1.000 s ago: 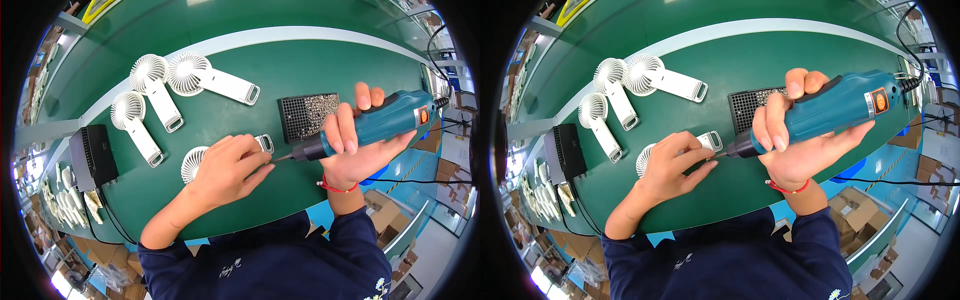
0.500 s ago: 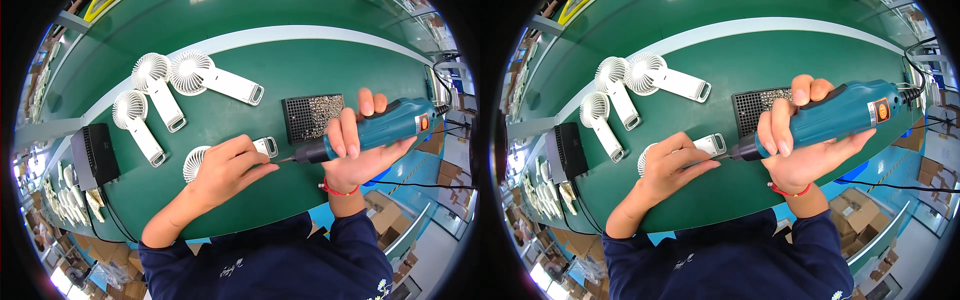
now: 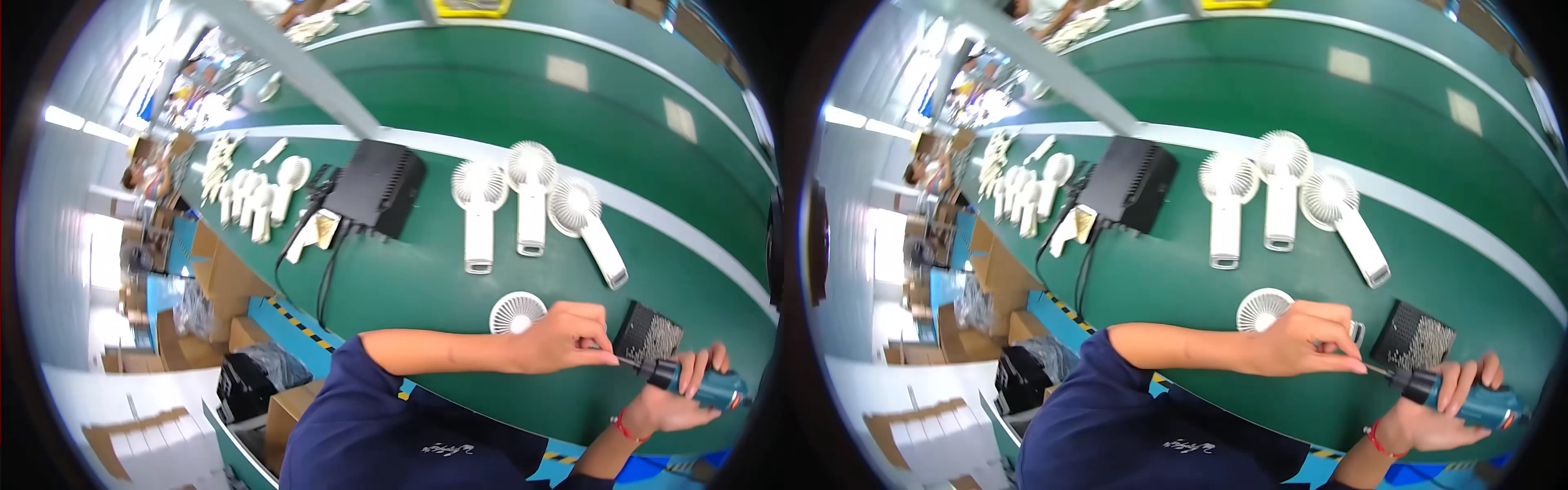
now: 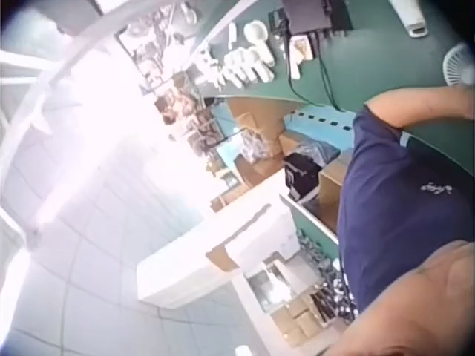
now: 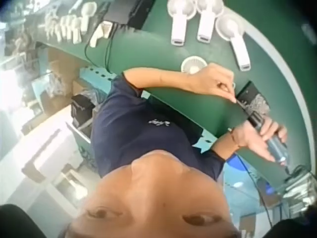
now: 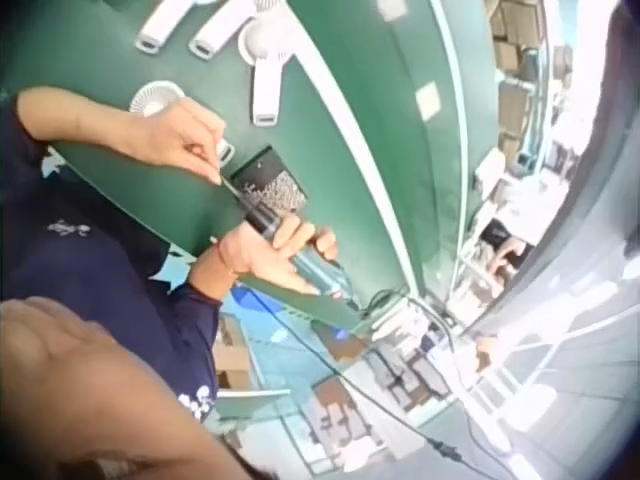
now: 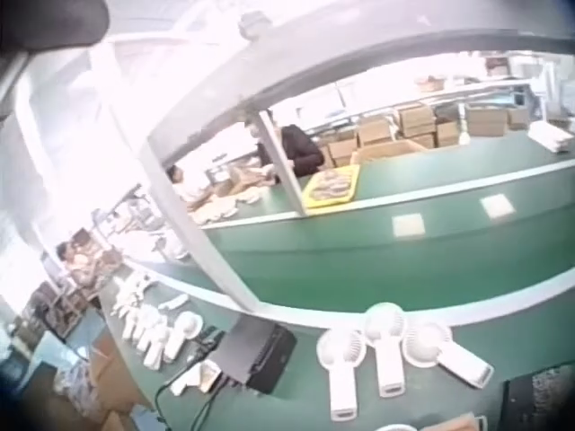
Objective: Assembling portable handheld fans by attaching components using an electric screwdriver.
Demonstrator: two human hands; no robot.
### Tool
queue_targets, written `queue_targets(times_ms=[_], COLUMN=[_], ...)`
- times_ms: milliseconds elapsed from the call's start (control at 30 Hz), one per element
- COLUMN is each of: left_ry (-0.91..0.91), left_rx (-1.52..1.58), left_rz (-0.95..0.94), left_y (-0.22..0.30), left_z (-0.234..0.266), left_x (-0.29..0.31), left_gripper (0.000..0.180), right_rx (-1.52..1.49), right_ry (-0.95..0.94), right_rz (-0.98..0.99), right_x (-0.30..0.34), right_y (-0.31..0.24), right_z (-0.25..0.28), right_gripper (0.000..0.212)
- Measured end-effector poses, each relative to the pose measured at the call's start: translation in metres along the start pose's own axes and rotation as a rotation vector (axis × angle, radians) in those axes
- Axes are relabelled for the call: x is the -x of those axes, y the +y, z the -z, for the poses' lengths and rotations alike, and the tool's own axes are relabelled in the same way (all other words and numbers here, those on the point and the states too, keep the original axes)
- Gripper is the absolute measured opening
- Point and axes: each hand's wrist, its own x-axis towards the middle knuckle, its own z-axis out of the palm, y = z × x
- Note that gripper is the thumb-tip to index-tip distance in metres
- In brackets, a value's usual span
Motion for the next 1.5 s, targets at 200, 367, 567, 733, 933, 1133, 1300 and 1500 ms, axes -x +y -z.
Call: queue_targets(times_ms=[200, 367, 567, 733, 933, 1133, 1300, 1500], left_ry=[0.217, 0.338, 0.379, 0.236, -0.354, -0.493, -0.462, -0.481], left_rx=[0.309, 0.718, 0.542, 0.467, -0.25, -0.507, -0.482, -0.476], left_rz=[0.2, 0.521, 0.519, 0.455, 0.252, 0.115, 0.18, 0.21], left_y=[0.009, 0.015, 0.019, 0.009, 0.026, 0.003, -0.014, -0.016], left_z=[-0.026, -0.04, -0.022, -0.025, 0.0, 0.018, 0.019, 0.019], left_x=[0.026, 0.037, 0.05, 0.058, 0.018, -0.023, -0.02, -0.024], left_gripper=[0.014, 0.017, 0.016, 0.01, 0.029, 0.034, 0.034, 0.033], right_rx=[-0.001, 0.057, 0.054, 0.124, 0.324, 0.437, 0.476, 0.556], right_ry=[-0.001, -0.087, -0.133, -0.294, -0.377, -0.416, -0.45, -0.495], right_rz=[0.014, 0.101, -0.078, -0.133, -0.131, -0.138, -0.176, -0.137], right_x=[0.012, 0.019, 0.015, 0.02, 0.017, -0.001, -0.017, -0.018], right_y=[0.0, 0.008, 0.027, 0.007, 0.004, 0.036, 0.049, 0.055], right_z=[-0.014, -0.028, -0.037, -0.013, -0.02, -0.009, 0.012, 0.012], right_gripper=[0.039, 0.042, 0.047, 0.067, 0.066, 0.081, 0.092, 0.095])
